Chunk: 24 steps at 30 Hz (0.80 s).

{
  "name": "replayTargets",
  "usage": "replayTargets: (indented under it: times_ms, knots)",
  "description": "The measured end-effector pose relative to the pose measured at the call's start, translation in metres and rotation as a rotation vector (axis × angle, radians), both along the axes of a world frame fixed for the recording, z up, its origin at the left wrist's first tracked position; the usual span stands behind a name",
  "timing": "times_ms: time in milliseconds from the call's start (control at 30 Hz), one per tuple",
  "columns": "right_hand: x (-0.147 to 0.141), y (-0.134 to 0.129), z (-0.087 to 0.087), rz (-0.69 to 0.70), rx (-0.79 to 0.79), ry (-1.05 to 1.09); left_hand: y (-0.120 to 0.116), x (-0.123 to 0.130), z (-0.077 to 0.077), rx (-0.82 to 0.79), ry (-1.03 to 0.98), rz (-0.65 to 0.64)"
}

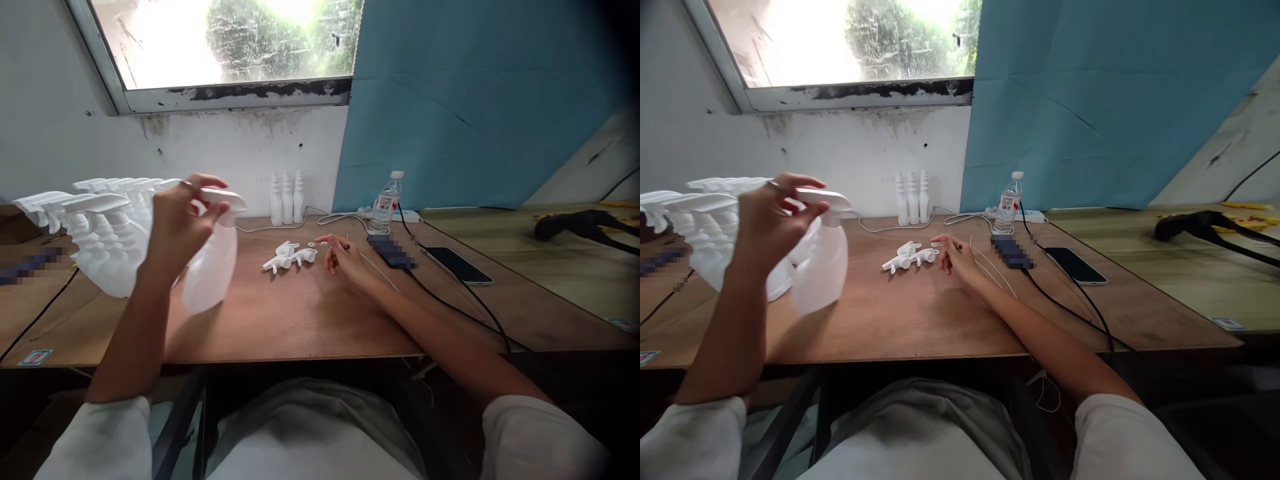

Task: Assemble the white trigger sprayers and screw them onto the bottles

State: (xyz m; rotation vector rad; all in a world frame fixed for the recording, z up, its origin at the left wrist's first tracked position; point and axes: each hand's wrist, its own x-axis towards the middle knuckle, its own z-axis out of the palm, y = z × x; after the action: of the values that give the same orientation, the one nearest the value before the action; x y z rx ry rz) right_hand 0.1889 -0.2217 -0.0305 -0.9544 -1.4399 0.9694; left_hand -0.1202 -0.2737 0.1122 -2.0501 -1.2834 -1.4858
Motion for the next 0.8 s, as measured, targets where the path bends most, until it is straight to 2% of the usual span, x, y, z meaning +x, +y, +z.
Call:
replayTargets:
  times_ms: [67,167,267,367,467,567,667,733,800]
  knots:
    - [-0.006,-0.005,0.005,0.044,0.100,-0.052,0.001,0.029,-0.004,0.053,0.065,-0.155]
    - [-0.015,-0.013,0.015,0.082,0.251,-0.042,-0.001,0.071,-0.019,0.121,0.221,-0.351]
    - [-0.020,-0.021,0.023,0.005,0.373,0.021,-0.005,0.105,-0.041,0.180,0.374,-0.516]
    - [-0.018,-0.026,0.026,-0.092,0.426,0.048,-0.005,0.124,-0.061,0.186,0.402,-0.633]
    - [-0.012,-0.021,0.025,-0.118,0.330,0.160,0.006,0.125,-0.074,0.108,0.371,-0.636]
    - [-0.002,-0.009,0.026,-0.170,0.184,0.366,0.028,0.113,-0.086,-0.079,0.351,-0.496]
    - [0.010,0.002,0.029,-0.195,0.103,0.495,0.052,0.095,-0.098,-0.440,0.265,-0.370]
    - [0.017,0.006,0.030,-0.168,0.047,0.500,0.064,0.084,-0.102,-0.691,0.183,-0.449]
    - [0.021,0.008,0.030,-0.134,0.007,0.470,0.072,0.075,-0.103,-0.901,0.093,-0.626]
